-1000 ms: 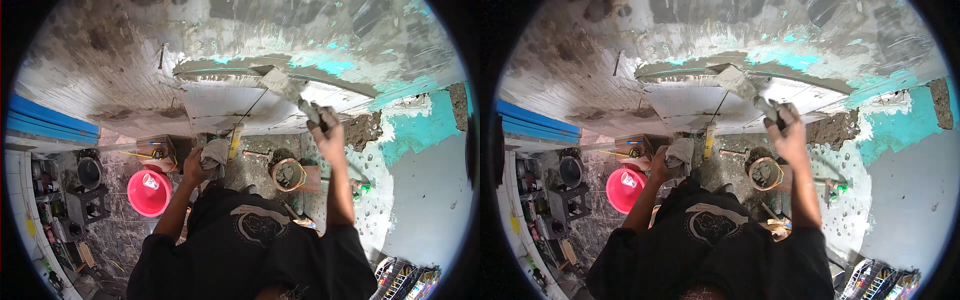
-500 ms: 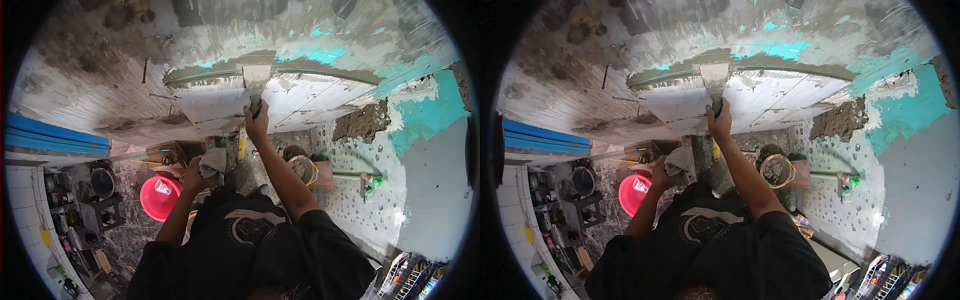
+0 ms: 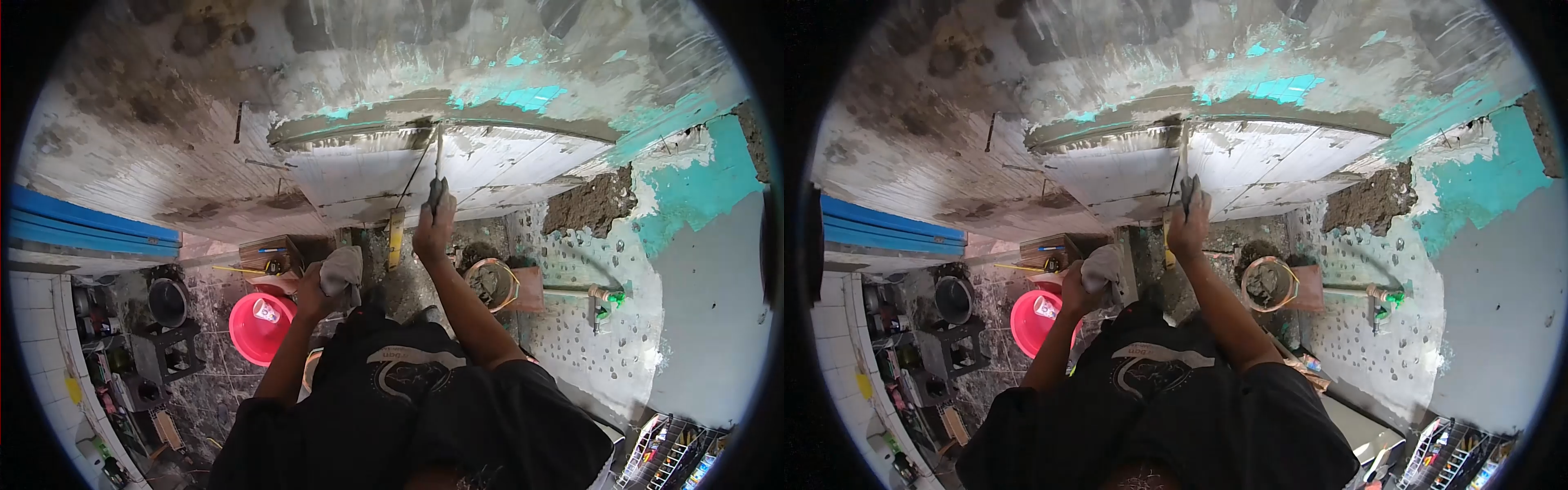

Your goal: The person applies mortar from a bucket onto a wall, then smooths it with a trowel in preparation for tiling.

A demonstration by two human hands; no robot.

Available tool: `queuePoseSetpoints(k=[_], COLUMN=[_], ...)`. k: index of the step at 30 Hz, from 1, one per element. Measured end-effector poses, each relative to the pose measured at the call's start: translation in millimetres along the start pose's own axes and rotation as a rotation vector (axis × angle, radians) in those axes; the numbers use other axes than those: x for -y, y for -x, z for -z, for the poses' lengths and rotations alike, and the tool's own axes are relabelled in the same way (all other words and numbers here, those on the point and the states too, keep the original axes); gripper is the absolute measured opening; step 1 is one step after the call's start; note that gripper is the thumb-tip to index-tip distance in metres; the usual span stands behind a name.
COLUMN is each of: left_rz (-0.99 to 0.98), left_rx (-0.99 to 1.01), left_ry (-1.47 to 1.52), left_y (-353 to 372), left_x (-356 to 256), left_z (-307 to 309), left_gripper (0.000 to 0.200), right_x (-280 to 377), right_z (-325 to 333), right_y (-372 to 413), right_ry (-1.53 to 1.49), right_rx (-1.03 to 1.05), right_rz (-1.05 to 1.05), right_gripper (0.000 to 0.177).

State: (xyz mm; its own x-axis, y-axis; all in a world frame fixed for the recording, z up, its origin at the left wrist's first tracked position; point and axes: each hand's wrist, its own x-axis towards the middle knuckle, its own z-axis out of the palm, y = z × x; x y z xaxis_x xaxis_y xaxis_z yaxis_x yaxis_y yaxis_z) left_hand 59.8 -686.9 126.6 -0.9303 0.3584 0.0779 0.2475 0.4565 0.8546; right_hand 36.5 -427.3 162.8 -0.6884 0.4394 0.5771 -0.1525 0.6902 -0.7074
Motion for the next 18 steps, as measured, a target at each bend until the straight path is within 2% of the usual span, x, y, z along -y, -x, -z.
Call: queuePoseSetpoints(k=[1, 5, 8, 9, 11, 15, 18], left_rz=[-0.005, -0.002, 0.032, 0.073, 0.147, 0.059, 0.058], left_rx=[0.008, 0.05, 0.09, 0.092, 0.081, 0.048, 0.019], left_ry=[0.013, 0.052, 0.0, 0.019, 0.062, -0.06, -0.081], left_y=[-1.4, -3.9, -1.6, 0.9, 2.2, 0.4, -1.1], left_x=[-0.5, -7.1, -9.9, -10.3, -11.2, -2.3, -0.5], left_z=[-0.3, -0.9, 3.8, 4.3, 3.8, 3.0, 2.6], left_gripper=[0.04, 0.043, 0.044, 0.044, 0.044, 0.042, 0.041], right_x=[-0.5, -6.7, -8.0, -11.2, -15.1, -23.5, -13.9], right_z=[-11.2, -50.4, -64.6, -67.1, -62.9, -45.6, -11.2], right_y=[-4.5, -22.8, -28.5, -27.4, -18.4, 18.3, 46.4], right_ry=[-0.064, -0.03, 0.03, 0.008, -0.019, -0.018, 0.098], right_rx=[-0.034, -0.141, -0.108, -0.113, -0.041, 0.075, 0.052], right_rz=[-0.063, 0.07, 0.091, 0.082, 0.013, -0.081, 0.02], right_gripper=[0.049, 0.052, 0.06, 0.049, 0.05, 0.054, 0.056])
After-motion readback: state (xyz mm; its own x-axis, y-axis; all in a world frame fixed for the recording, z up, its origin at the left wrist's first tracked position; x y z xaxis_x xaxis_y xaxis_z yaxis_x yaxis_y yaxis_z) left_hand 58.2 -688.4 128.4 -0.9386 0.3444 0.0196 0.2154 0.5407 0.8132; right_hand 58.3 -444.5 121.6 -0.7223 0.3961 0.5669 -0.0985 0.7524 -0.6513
